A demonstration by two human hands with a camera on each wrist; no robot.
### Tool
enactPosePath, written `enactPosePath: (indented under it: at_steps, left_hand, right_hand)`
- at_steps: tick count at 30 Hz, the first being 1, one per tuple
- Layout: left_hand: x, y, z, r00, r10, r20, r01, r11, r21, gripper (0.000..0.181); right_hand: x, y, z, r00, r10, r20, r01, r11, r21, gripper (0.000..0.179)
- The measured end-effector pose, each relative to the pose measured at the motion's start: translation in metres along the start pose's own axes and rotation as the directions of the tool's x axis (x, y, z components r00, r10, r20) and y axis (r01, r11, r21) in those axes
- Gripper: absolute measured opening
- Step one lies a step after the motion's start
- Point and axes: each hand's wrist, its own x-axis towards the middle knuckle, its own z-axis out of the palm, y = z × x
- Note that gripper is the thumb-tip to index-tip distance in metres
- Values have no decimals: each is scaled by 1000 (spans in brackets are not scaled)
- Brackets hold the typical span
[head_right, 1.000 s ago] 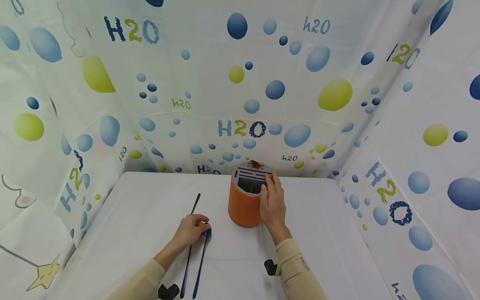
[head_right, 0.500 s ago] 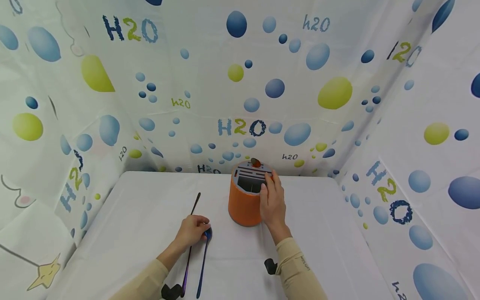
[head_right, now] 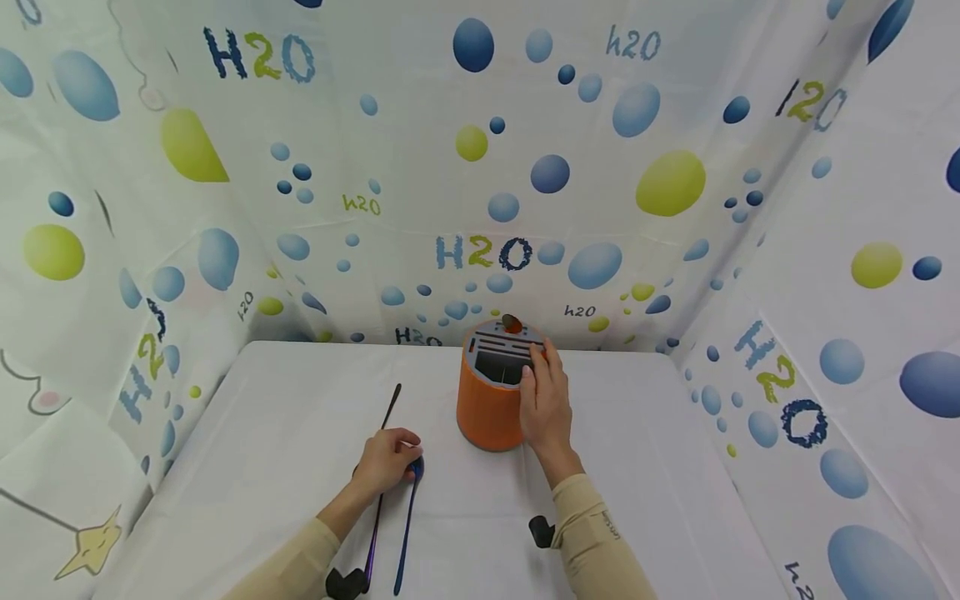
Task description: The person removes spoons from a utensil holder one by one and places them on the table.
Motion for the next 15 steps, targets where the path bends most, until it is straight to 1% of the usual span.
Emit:
enactPosePath:
  at_steps: [3, 8, 11, 13, 15]
  left_hand:
    - [0, -1, 1, 1000, 1, -3, -1, 1000, 18, 14]
    - [-1, -1, 3, 1000, 31, -2, -31, 997, 74, 14]
    - [-1, 0, 4, 999, 51, -9, -49, 990, 133, 13]
    - [-1, -1, 4, 997, 70, -23, -64, 981, 183, 12]
    - [-1, 0, 4, 996, 78, -40, -66, 969, 237, 11]
  right_hand:
    - [0, 0, 0, 1000, 4, -1, -4, 1000, -6, 50]
    - [0, 0, 0, 1000, -5, -6, 5, 1000, -5, 50]
    - [0, 0, 0, 1000, -4, -8, 4, 1000, -5, 50]
    - [0, 0, 0, 1000, -3, -7, 3, 1000, -4, 51]
    - [0, 1, 0, 1000, -1, -6, 1, 1000, -3, 51]
